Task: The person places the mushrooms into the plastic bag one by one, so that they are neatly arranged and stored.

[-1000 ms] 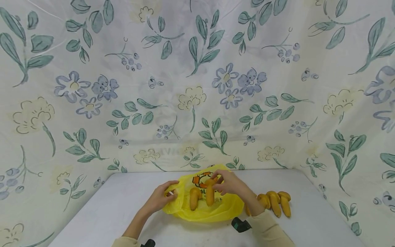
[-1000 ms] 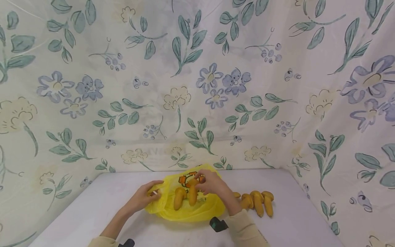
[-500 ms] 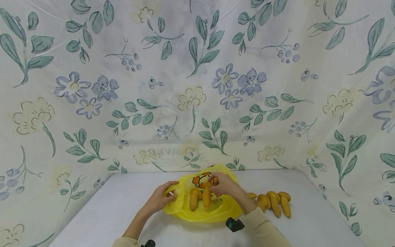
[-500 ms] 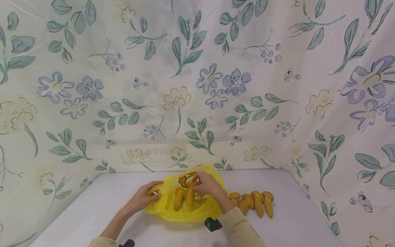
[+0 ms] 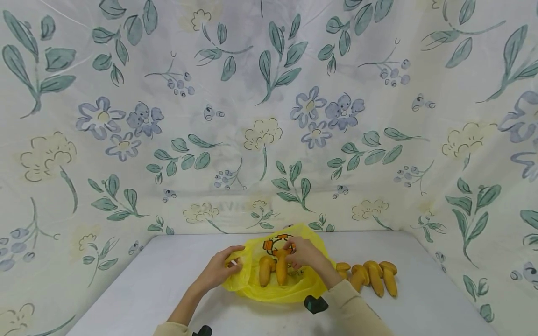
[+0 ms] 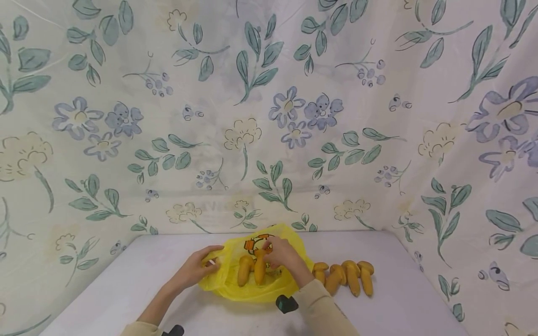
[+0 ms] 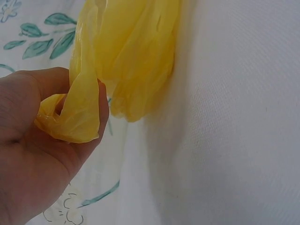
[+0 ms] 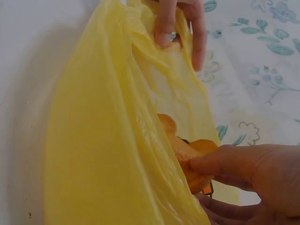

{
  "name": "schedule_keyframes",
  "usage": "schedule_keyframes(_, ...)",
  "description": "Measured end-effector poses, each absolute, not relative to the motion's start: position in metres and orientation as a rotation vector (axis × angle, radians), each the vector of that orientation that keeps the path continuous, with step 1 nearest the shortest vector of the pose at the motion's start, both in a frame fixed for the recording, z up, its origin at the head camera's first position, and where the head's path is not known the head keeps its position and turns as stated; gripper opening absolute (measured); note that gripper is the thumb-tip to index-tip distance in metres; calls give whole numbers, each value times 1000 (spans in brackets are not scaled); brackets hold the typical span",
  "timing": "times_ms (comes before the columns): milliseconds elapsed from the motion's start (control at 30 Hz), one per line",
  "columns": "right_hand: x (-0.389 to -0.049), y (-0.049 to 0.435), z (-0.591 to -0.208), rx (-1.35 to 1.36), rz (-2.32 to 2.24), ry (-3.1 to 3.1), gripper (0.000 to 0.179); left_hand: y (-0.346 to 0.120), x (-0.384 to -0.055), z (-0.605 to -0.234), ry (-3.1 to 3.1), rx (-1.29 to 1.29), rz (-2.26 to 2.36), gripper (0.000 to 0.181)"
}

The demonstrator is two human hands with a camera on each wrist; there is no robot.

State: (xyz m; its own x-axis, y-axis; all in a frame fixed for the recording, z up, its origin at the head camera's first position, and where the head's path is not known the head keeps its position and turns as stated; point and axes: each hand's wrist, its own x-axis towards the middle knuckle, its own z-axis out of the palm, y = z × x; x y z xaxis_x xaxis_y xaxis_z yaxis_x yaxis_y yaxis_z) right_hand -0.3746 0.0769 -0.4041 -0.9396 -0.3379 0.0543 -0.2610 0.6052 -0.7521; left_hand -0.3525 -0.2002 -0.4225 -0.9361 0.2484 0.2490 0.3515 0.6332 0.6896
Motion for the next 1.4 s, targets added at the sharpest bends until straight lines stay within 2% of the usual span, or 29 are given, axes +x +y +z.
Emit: schedule_keyframes(1400, -376, 62, -412, -475, -1306, 2665, 32, -201, -351, -421, -2713, -520, -1191, 46)
